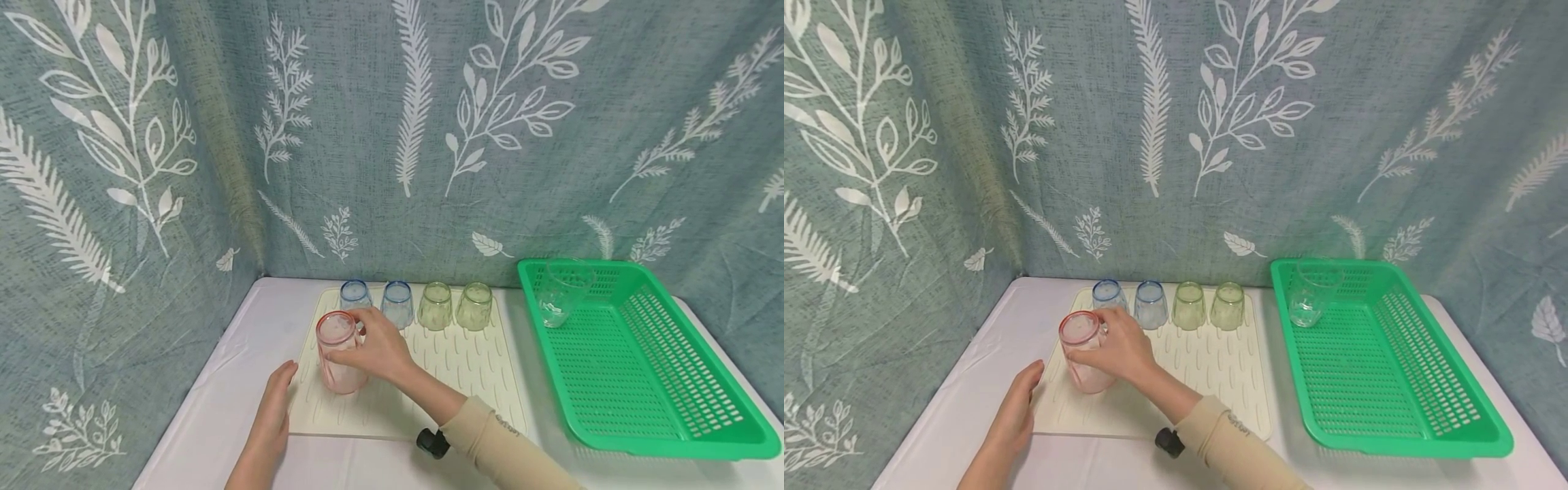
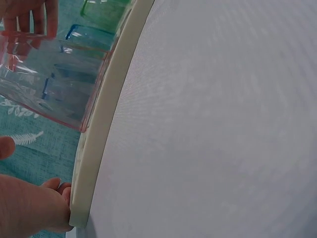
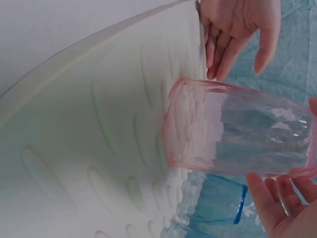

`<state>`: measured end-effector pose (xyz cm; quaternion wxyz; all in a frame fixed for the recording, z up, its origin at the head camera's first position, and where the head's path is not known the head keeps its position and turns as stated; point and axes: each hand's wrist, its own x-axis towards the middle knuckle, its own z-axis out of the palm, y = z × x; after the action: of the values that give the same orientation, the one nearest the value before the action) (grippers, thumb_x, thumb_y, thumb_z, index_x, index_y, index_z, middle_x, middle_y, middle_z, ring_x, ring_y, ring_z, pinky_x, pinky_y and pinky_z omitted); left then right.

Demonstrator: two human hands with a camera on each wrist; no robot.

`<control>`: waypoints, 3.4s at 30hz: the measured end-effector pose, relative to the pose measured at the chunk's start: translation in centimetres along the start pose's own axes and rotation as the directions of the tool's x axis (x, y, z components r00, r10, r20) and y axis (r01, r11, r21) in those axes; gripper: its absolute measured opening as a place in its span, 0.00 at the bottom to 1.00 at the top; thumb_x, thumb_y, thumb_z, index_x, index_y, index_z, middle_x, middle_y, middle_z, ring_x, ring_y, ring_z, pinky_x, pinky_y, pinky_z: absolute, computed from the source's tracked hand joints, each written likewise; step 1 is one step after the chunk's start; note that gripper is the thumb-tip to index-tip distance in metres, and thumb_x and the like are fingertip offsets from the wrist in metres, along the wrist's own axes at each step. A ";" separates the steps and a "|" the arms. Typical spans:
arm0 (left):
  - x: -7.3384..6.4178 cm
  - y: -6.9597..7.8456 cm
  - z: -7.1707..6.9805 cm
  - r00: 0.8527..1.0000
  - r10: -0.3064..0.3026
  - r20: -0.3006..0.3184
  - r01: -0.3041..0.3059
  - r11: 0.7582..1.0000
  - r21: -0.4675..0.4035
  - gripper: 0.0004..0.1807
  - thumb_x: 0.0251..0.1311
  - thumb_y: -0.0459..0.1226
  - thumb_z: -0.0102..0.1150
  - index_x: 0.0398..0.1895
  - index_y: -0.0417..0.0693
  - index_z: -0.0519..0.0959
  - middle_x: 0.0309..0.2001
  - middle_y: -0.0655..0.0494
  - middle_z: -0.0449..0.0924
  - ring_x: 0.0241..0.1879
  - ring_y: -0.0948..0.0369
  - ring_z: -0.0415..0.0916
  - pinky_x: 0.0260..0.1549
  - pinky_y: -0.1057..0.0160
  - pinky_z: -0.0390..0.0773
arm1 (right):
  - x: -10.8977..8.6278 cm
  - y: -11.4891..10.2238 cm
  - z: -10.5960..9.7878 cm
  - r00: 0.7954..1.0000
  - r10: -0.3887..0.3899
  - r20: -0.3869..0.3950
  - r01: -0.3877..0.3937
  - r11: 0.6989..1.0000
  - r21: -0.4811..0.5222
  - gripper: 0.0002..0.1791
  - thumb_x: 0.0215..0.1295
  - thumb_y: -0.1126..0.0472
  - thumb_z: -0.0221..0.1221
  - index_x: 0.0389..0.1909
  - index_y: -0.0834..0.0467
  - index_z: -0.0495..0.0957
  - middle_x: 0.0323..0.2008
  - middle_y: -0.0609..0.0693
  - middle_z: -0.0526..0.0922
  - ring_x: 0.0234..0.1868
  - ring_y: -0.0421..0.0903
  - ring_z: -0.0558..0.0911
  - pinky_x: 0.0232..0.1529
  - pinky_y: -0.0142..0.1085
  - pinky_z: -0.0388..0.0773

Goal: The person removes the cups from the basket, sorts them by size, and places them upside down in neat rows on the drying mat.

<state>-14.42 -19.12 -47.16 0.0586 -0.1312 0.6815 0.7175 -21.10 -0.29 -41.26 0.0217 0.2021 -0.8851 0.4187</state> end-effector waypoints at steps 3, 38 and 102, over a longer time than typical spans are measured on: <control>0.0 0.1 0.0 1.000 -0.004 -0.003 0.004 1.000 0.003 0.41 0.76 0.52 0.31 0.75 0.36 0.29 0.75 0.35 0.26 0.74 0.40 0.25 0.71 0.43 0.42 | -0.1 0.0 -0.1 1.000 -0.004 0.005 0.003 1.000 0.006 0.39 0.46 0.43 0.74 0.59 0.53 0.76 0.49 0.48 0.79 0.44 0.45 0.78 0.32 0.31 0.74; 0.3 0.0 0.0 1.000 -0.019 -0.022 0.018 0.999 -0.029 0.40 0.76 0.48 0.34 0.75 0.33 0.31 0.75 0.33 0.25 0.74 0.39 0.25 0.71 0.44 0.40 | -4.1 1.8 -12.2 0.996 0.073 -0.052 -0.062 0.981 0.186 0.33 0.56 0.50 0.71 0.62 0.50 0.73 0.55 0.46 0.77 0.50 0.47 0.76 0.52 0.46 0.77; 0.5 -0.2 0.5 0.993 -0.050 -0.109 0.055 0.997 0.049 0.42 0.74 0.47 0.43 0.76 0.33 0.36 0.74 0.29 0.36 0.73 0.38 0.37 0.71 0.44 0.47 | -6.1 20.0 -27.1 0.770 0.621 0.146 -0.637 0.734 0.235 0.63 0.63 0.54 0.63 0.71 0.66 0.17 0.69 0.78 0.29 0.69 0.75 0.43 0.64 0.67 0.57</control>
<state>-14.87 -18.64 -47.46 0.0440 -0.1862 0.6986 0.6895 -26.54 33.46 -39.67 -0.1743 -0.0959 -0.8355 0.5122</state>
